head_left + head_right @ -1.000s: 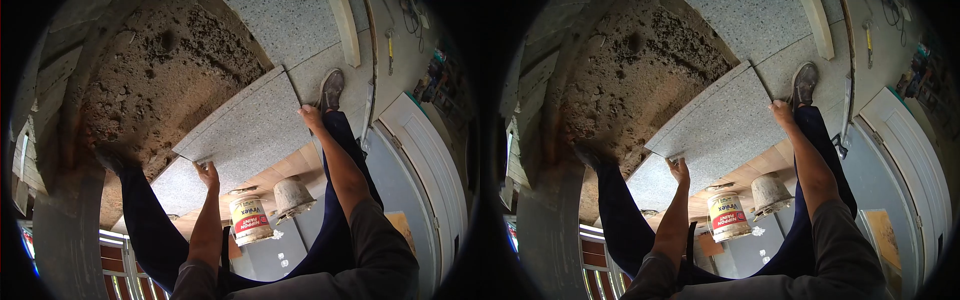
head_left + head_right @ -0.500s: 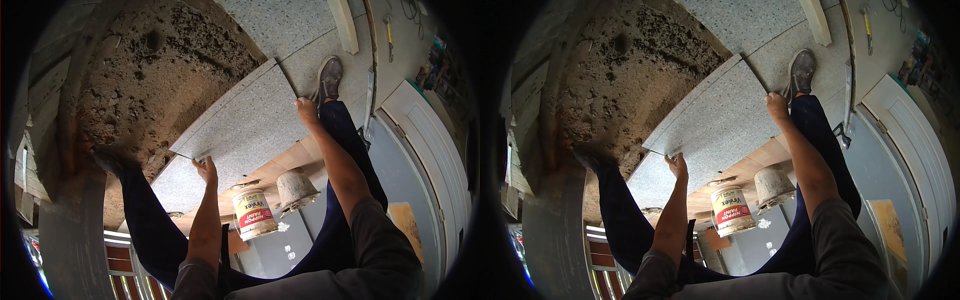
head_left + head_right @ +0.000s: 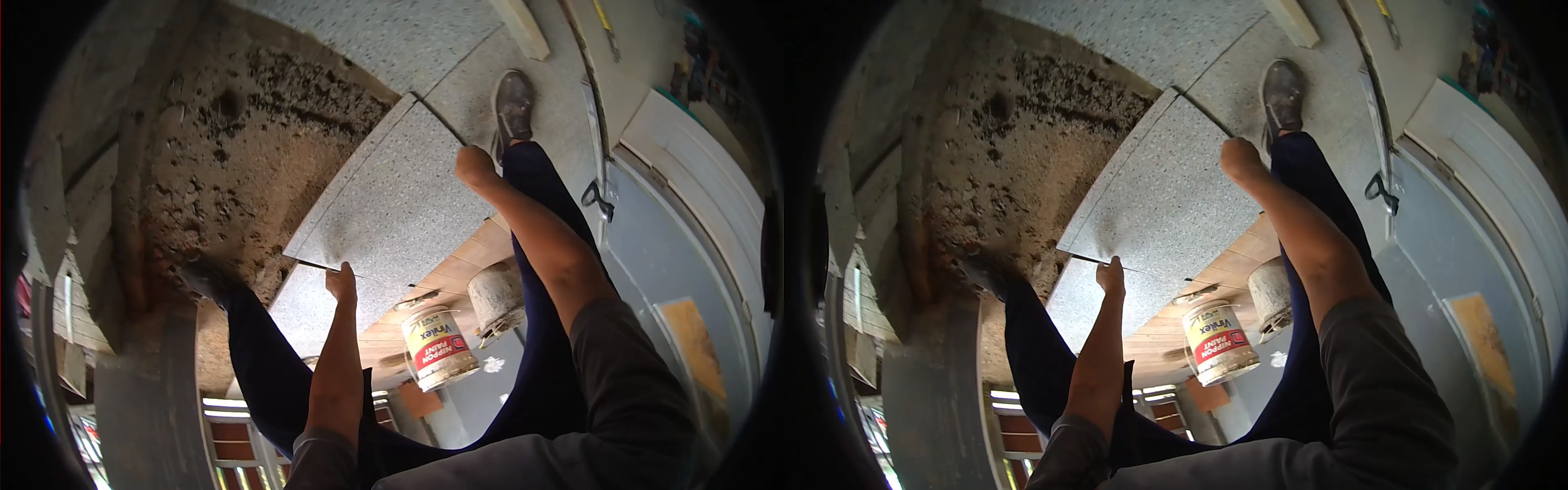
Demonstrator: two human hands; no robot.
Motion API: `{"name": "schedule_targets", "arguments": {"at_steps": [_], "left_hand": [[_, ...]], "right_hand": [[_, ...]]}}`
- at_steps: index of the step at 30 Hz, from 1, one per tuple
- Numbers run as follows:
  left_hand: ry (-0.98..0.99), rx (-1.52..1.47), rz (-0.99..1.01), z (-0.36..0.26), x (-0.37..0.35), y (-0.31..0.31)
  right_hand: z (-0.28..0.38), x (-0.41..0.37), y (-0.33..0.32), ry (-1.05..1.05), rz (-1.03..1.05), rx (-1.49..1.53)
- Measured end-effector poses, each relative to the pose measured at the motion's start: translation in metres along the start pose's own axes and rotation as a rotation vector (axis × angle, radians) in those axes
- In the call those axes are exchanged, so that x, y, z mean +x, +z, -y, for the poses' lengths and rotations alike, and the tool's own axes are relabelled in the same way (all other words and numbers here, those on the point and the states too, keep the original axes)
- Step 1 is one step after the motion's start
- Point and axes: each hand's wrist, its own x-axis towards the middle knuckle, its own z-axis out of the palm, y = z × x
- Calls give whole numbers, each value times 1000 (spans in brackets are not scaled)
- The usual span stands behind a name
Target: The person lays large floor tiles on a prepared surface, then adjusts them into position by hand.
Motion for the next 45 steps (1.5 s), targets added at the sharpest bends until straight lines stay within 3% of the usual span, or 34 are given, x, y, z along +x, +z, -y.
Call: {"name": "schedule_targets", "arguments": {"at_steps": [1, 4, 5, 6, 7, 8, 9, 11, 13, 15, 18, 19, 21, 23, 25, 29, 30, 33, 37, 38, 39, 40, 42, 43, 44, 45], "left_hand": [[-26, 7, 151, 19, 15, 4], [-36, -66, 302, -38, -2, -59], [188, -12, 186, -20, 25, -57], [251, 14, 188, -44, 24, -87], [188, 91, 256, -86, 7, -130], [166, 132, 256, -124, -7, -165], [444, 166, 196, -122, 27, -182], [576, 449, 72, -209, -36, -261], [654, 602, -24, -257, -55, -318], [854, 724, -177, -325, -144, -375], [1575, 662, -504, -410, -294, -453], [1689, 931, -766, -443, -368, -474], [1894, 1154, -886, -504, -469, -524], [1741, 1307, -1347, -543, -524, -558], [1640, 1228, -1540, -572, -547, -588], [1666, 1048, -1493, -597, -560, -622], [1713, 987, -1458, -604, -555, -630], [1661, 1071, -1424, -599, -545, -655], [1653, 979, -1368, -586, -520, -675], [1655, 959, -1360, -582, -513, -682], [1527, 949, -1291, -575, -499, -686], [1394, 940, -1230, -568, -486, -689], [1357, 866, -1264, -553, -521, -659], [1563, 822, -1455, -562, -546, -636], [1537, 679, -1297, -529, -590, -602], [1518, 593, -1309, -503, -599, -583]], "right_hand": [[9, -9, -20, -46, 16, -18], [20, -23, -70, -128, 4, 11], [17, -31, -89, -175, -61, 6], [10, -37, -111, -222, -127, 1], [-6, -48, -128, -267, -187, -7], [-27, -57, -144, -180, -264, 83], [-47, -63, -161, -102, -341, 174], [-82, -92, -188, 22, -468, 329], [-130, -147, -221, 133, -584, 432], [-190, -162, -228, 209, -542, 370], [-283, -156, -264, 129, -611, 260], [-300, -163, -306, 114, -545, 174], [-336, -149, -364, -15, -632, 142], [-366, -127, -407, -104, -660, 146], [-384, -116, -430, -148, -622, 108], [-445, -166, -410, -126, -517, 85], [-454, -195, -411, -22, -325, 119], [-513, -252, -332, 26, -220, 101], [-530, -337, -293, 103, 47, 8], [-526, -349, -292, 100, 16, 55], [-514, -356, -304, 102, 74, 104], [-506, -356, -306, 31, 5, 123], [-461, -353, -343, -169, -6, -42], [-434, -346, -359, -210, -37, 6], [-404, -337, -382, -272, -61, 6], [-385, -334, -392, -311, -86, 55]]}}
